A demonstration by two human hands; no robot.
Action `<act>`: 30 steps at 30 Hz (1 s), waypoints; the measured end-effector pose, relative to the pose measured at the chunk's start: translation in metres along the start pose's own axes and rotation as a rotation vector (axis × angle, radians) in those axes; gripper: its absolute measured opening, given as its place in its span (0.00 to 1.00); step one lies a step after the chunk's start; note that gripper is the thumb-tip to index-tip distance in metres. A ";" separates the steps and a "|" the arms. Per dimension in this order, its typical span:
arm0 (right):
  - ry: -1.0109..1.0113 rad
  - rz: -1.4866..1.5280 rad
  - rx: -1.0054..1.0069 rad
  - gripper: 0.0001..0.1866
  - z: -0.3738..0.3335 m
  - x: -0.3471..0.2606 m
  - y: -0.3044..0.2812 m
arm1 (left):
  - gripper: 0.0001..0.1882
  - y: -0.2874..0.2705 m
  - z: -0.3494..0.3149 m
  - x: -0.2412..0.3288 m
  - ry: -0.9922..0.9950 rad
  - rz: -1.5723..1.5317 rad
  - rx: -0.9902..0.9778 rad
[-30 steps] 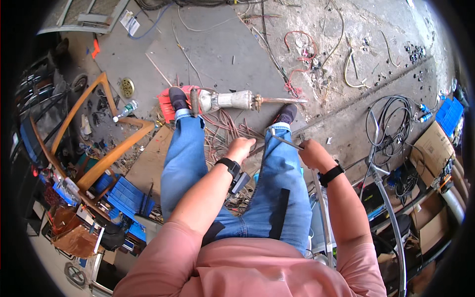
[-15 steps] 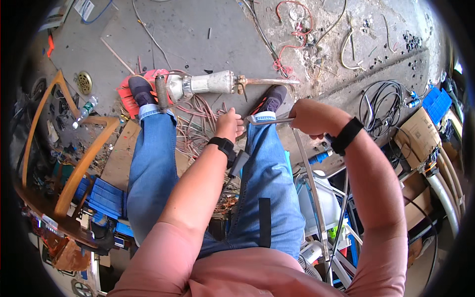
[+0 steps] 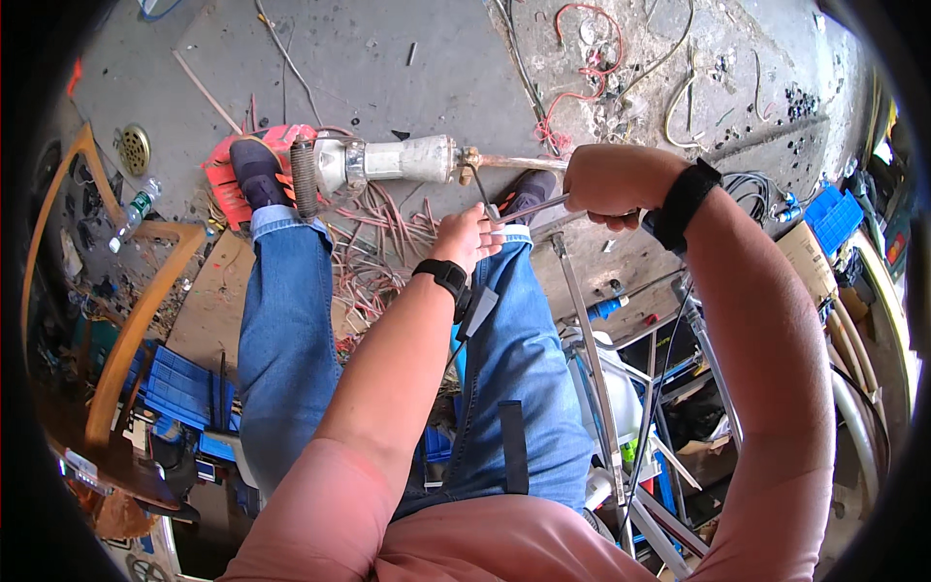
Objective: Using various tools like screwdrivers and wrenches to disassemble a mechanical part of a machine.
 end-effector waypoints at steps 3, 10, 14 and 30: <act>0.003 -0.007 -0.002 0.12 -0.001 -0.007 -0.009 | 0.14 0.007 0.002 0.001 -0.007 -0.040 -0.033; 0.060 0.034 0.041 0.11 0.016 -0.041 -0.022 | 0.13 0.007 0.013 0.017 -0.038 -0.210 0.024; 0.044 -0.046 -0.128 0.11 0.043 -0.031 -0.023 | 0.14 0.008 0.023 0.023 -0.124 -0.255 0.074; 0.048 0.178 -0.059 0.08 0.054 -0.049 -0.022 | 0.18 0.003 0.066 0.034 -0.396 -0.228 -0.029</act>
Point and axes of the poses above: each hand's wrist, its own z-axis towards the middle knuckle, its own y-axis out of the palm, x = y × z, the point moved 2 cm from there along z, towards the middle knuckle, and after that the axes turned 9 degrees about -y, right-handed, at the moved point
